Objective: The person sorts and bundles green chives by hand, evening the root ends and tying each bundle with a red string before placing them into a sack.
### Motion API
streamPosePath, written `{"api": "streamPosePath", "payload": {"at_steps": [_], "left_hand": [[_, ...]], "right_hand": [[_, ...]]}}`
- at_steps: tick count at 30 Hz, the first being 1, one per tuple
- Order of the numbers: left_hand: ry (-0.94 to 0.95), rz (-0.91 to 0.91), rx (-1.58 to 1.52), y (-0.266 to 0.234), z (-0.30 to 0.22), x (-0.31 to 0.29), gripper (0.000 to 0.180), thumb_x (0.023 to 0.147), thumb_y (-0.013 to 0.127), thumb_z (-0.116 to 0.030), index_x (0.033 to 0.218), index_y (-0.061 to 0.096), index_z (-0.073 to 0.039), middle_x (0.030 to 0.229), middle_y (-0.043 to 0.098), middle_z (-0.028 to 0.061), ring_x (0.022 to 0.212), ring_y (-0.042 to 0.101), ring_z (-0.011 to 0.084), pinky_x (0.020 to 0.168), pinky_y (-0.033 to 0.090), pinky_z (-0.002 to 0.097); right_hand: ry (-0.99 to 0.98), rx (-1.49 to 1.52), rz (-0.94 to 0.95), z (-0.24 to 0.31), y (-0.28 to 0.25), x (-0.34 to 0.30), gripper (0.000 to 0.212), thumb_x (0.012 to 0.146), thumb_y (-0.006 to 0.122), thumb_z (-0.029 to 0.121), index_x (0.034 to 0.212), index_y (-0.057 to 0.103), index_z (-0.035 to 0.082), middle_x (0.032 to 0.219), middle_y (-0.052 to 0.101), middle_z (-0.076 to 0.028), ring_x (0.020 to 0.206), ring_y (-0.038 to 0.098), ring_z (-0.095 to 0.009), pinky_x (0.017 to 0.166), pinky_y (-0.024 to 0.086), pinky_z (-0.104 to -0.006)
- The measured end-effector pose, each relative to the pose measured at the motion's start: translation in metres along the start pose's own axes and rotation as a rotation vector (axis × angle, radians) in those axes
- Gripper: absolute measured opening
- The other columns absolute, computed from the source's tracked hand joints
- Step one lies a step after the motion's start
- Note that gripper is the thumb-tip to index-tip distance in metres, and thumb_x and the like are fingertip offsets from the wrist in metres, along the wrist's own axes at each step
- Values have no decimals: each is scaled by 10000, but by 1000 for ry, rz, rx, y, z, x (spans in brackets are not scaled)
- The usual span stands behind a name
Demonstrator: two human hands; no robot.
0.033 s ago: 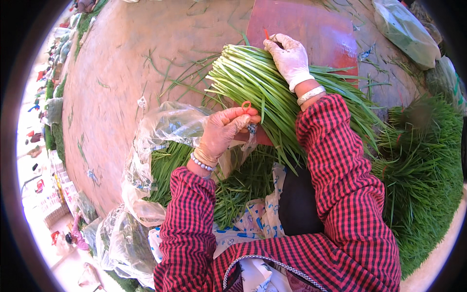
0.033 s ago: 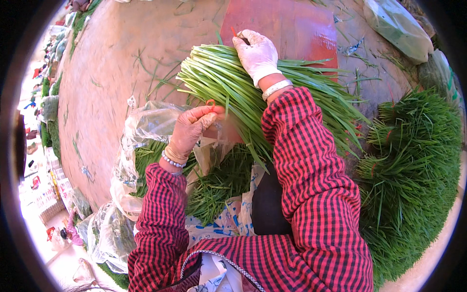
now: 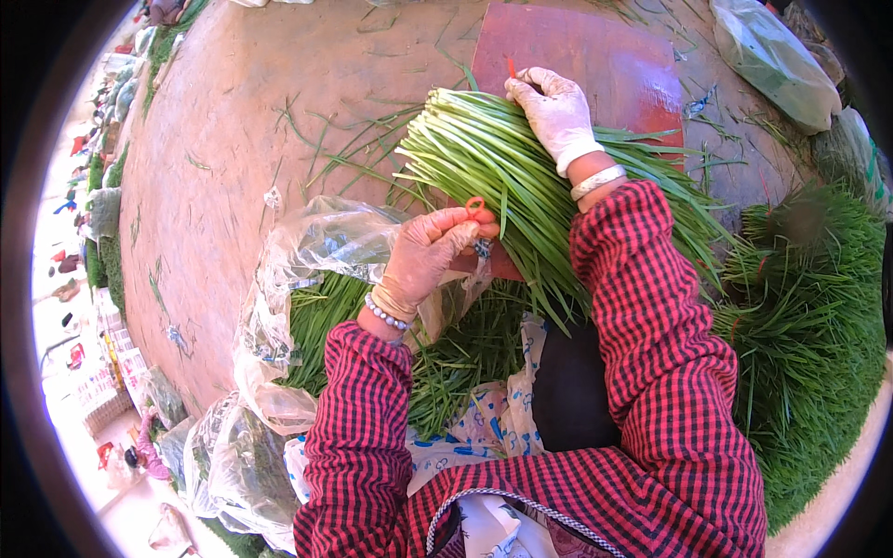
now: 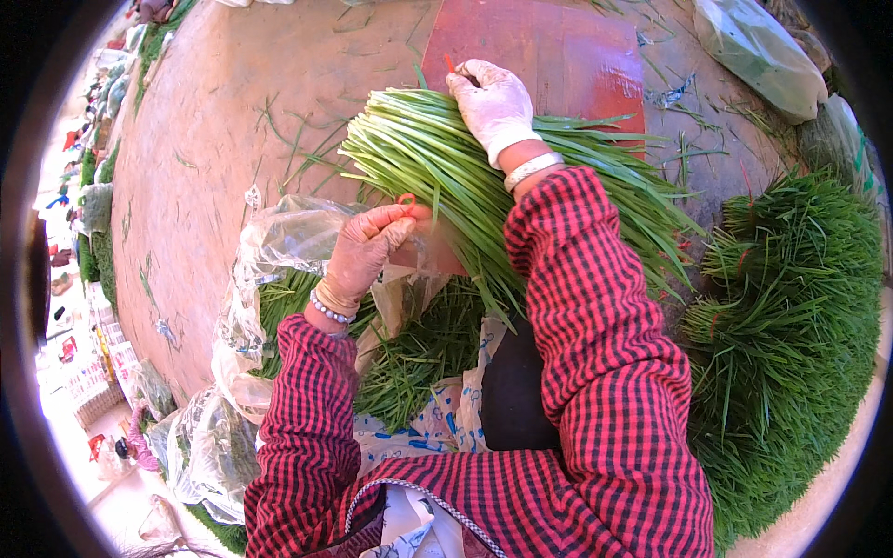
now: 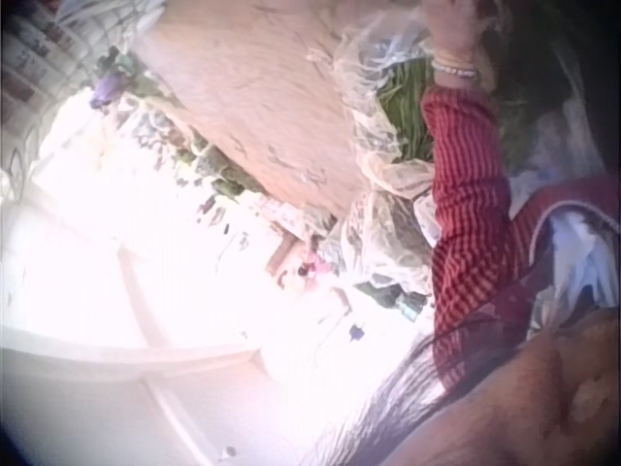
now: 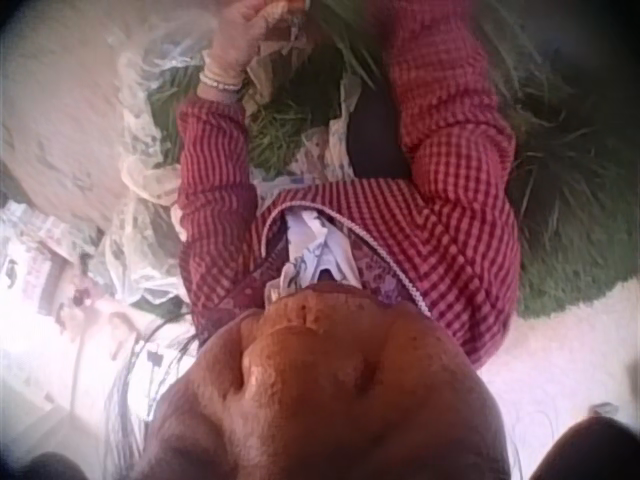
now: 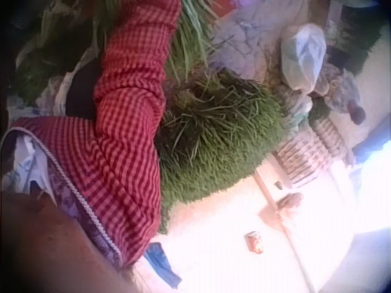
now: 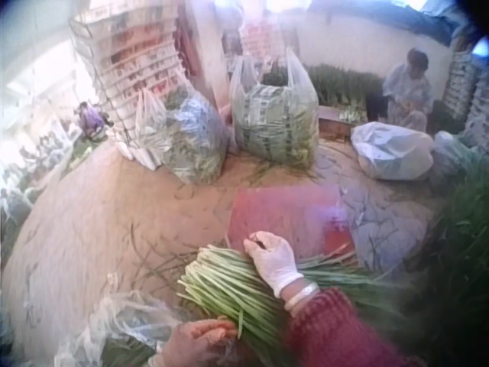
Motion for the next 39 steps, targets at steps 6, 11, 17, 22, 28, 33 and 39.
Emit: {"api": "streamPosePath", "payload": {"at_steps": [6,11,17,22,28,33,39], "left_hand": [[510,-125,1000,31,-66,-9,215,931,644,-255,1046,741,-101,902,733,60,834,706,226,750,553,348],[670,-115,1418,88,-99,-9,151,868,646,-245,874,750,-135,885,706,56,848,680,273,773,549,407],[263,-228,443,50,-48,-3,137,889,705,-178,930,769,-63,748,690,64,678,659,188,647,528,305],[-97,-217,21,51,-9,-4,146,967,651,-136,954,745,-25,714,626,-36,568,540,44,550,475,205],[-108,-130,22,45,-18,-4,170,992,632,-165,1014,740,-36,720,643,-24,560,592,65,541,487,207],[0,-147,-59,46,-20,-4,187,996,619,-166,1025,733,-21,731,653,-15,598,623,82,568,505,219],[7,-242,-39,46,-19,-1,191,990,603,-151,1007,728,-7,734,662,-2,590,632,99,565,507,223]], "right_hand": [[-169,-352,236,43,-26,2,229,901,669,322,916,719,98,859,706,-108,797,659,-301,746,513,-372],[-407,-566,35,64,-33,-60,146,898,670,279,887,683,134,854,673,-128,774,652,-350,692,526,-420],[-564,-304,-148,72,-15,-119,119,807,704,117,926,712,124,872,705,-73,837,682,-293,742,548,-392],[-552,-190,-34,68,-17,-130,144,840,704,39,979,716,72,934,728,-89,826,706,-268,727,557,-343],[-609,-198,11,70,-18,-128,188,807,695,112,989,738,124,954,738,-57,885,708,-274,780,571,-367],[-667,-240,-19,66,-18,-127,155,840,686,122,987,733,111,975,739,-74,916,711,-277,825,575,-369],[-617,-159,2,66,-18,-124,143,859,679,123,992,732,116,952,732,-76,869,708,-281,753,571,-367]]}}
Point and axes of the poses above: each hand's wrist, its own x-axis towards the middle knuckle, its own y-axis out of the palm, z = x × y, the point moved 8 cm from there along x, towards the middle knuckle
